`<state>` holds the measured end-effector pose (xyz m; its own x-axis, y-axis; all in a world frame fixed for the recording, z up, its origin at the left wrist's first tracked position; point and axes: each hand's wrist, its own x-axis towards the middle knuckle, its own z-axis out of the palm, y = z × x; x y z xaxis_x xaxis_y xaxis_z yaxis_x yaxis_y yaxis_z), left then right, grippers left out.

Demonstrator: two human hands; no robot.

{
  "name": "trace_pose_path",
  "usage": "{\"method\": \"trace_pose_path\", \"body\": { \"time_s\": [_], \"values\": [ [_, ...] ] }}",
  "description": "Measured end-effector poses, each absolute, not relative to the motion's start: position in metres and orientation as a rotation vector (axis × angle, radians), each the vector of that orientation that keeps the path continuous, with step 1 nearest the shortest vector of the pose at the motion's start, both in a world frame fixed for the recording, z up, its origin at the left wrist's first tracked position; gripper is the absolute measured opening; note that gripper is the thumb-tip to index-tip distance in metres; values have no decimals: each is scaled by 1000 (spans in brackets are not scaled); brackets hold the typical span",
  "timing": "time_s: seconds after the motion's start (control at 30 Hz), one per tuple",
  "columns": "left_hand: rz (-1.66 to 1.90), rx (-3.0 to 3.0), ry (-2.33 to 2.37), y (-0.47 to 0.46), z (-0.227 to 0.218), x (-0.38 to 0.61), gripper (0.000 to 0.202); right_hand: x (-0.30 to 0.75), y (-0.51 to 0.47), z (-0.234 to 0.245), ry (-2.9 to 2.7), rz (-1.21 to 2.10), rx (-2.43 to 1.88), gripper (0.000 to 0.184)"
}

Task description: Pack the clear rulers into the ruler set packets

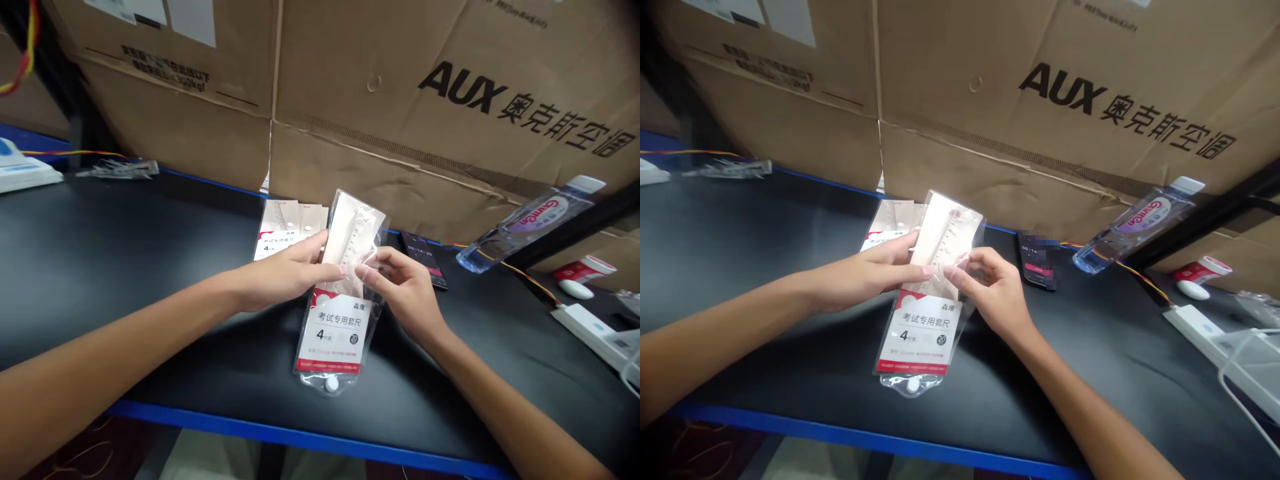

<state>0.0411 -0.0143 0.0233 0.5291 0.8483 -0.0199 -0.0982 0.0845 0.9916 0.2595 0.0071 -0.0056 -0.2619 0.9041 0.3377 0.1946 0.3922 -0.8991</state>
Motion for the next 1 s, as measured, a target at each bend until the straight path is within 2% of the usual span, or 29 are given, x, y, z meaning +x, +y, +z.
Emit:
{"method": "trace_pose_path", "body": {
  "time_s": [0.17,0.3,0.47,0.63,0.87,1.0],
  "values": [
    [652,1359,712,-14,17,41,50,258,8,-9,-1735,1132,-1005,19],
    [765,1297,779,-8,12,42,56,266,18,-6,-1522,1198,-1037,16],
    [923,1235,1023,-2,14,42,43,284,40,0,-1207,1129,-1176,18],
    [957,1226,1100,-2,16,43,33,284,42,3,-1184,1163,-1269,18],
    [950,1240,1085,-6,16,45,35,277,34,10,-1173,1178,-1192,42],
    [873,1314,1021,-6,13,43,52,280,36,12,-1143,1104,-1195,46]
  ]
}}
